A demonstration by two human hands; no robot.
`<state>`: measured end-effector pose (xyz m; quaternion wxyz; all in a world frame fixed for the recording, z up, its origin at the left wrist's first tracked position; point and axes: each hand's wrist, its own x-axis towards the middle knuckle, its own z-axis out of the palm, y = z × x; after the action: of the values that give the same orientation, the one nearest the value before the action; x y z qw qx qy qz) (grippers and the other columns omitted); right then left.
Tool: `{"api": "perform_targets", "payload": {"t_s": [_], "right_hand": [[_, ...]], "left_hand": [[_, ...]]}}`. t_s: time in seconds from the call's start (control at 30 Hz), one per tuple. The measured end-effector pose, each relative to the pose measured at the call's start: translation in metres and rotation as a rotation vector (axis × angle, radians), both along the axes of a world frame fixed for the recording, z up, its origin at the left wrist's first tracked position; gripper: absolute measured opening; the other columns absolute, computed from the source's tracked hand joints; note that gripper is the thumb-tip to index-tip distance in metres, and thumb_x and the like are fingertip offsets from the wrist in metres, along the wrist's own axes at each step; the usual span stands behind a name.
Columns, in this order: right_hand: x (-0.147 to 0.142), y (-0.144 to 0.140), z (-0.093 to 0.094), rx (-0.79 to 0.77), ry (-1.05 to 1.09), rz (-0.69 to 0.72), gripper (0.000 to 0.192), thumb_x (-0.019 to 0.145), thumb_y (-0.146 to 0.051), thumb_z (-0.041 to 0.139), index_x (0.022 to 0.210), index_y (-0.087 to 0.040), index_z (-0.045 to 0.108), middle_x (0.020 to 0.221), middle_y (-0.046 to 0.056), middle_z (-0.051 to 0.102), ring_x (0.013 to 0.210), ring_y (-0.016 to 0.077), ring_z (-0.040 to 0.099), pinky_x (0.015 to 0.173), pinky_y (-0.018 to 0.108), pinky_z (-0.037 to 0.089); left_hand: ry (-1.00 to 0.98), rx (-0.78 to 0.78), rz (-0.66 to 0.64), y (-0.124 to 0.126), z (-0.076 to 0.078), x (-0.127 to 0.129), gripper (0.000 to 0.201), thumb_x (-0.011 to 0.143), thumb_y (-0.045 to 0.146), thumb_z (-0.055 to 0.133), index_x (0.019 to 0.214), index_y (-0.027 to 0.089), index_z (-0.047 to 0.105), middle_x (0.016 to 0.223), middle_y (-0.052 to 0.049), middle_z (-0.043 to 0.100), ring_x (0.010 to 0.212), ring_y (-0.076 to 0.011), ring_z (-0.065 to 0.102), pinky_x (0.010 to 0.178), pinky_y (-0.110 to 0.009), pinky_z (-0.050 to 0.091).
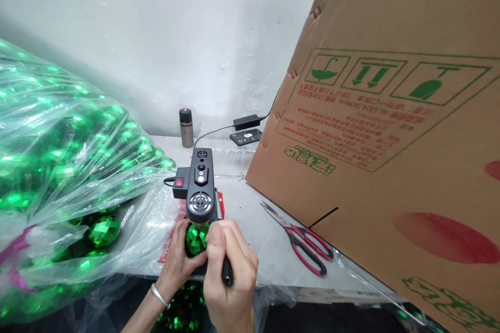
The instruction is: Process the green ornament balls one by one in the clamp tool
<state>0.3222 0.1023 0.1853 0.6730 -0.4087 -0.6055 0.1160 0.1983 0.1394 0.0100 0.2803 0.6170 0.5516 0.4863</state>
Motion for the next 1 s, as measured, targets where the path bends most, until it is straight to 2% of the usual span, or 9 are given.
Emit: {"api": "perform_targets", "payload": {"t_s": [0.2,0.27,0.47,0.6,0.7,0.87,1.0], "right_hand": [[-0.001,0.000,0.000,-0.015,0.014,0.000,0.031,0.105,-0.008,0.047,0.078,-0.022,0.049,0.072,-0.004,0.047,0.065,0.0088,0.052,0.062,0.021,0.044],[0.000,0.000,0.000,-0.021,0.011,0.003,0.031,0.105,-0.009,0.046,0.077,-0.022,0.049,0.071,-0.004,0.047,0.065,0.0086,0.051,0.061,0.021,0.044],[0.000,-0.002,0.000,-0.027,0.011,0.003,0.031,0.106,-0.010,0.047,0.077,-0.022,0.050,0.072,-0.004,0.048,0.065,0.0084,0.052,0.061,0.020,0.043],[0.000,-0.002,-0.001,-0.034,0.017,-0.007,0.031,0.106,-0.011,0.047,0.077,-0.022,0.051,0.072,-0.004,0.049,0.066,0.0089,0.052,0.061,0.020,0.043],[0.000,-0.002,-0.001,-0.037,0.023,-0.013,0.031,0.106,-0.012,0.048,0.076,-0.022,0.052,0.071,-0.004,0.049,0.066,0.0093,0.053,0.062,0.021,0.043],[0.000,-0.001,0.000,-0.040,0.020,-0.022,0.032,0.106,-0.013,0.048,0.075,-0.022,0.052,0.070,-0.003,0.052,0.064,0.0104,0.053,0.061,0.023,0.043],[0.000,0.000,-0.002,-0.024,0.019,-0.024,0.032,0.105,-0.012,0.049,0.075,-0.022,0.052,0.069,-0.004,0.052,0.064,0.0103,0.053,0.062,0.023,0.043]], "left_hand": [[-0.056,-0.082,-0.141,0.000,0.007,0.005,0.074,0.074,0.036,0.081,0.141,0.018,0.053,0.139,-0.017,0.066,0.130,-0.0389,0.065,0.110,-0.057,0.054],[-0.069,-0.092,-0.151,0.000,0.007,0.005,0.075,0.073,0.035,0.082,0.141,0.018,0.053,0.140,-0.017,0.066,0.130,-0.0387,0.065,0.111,-0.056,0.054],[-0.108,-0.092,-0.083,0.003,-0.014,-0.006,0.083,0.067,0.035,0.087,0.140,0.017,0.053,0.138,-0.018,0.066,0.130,-0.0409,0.065,0.113,-0.061,0.051],[-0.095,-0.089,-0.117,0.004,-0.024,-0.011,0.085,0.066,0.035,0.089,0.142,0.018,0.052,0.142,-0.019,0.064,0.135,-0.0420,0.061,0.116,-0.064,0.047],[-0.061,-0.091,-0.152,0.005,-0.021,-0.009,0.085,0.066,0.033,0.090,0.141,0.019,0.054,0.143,-0.018,0.063,0.138,-0.0418,0.058,0.119,-0.065,0.043],[-0.039,-0.084,-0.171,0.009,-0.016,-0.006,0.083,0.066,0.031,0.089,0.140,0.019,0.054,0.139,-0.017,0.065,0.133,-0.0396,0.061,0.117,-0.063,0.046],[-0.041,-0.089,-0.187,0.011,-0.017,-0.006,0.085,0.064,0.031,0.088,0.140,0.016,0.053,0.140,-0.019,0.064,0.135,-0.0411,0.060,0.118,-0.065,0.045]]}}
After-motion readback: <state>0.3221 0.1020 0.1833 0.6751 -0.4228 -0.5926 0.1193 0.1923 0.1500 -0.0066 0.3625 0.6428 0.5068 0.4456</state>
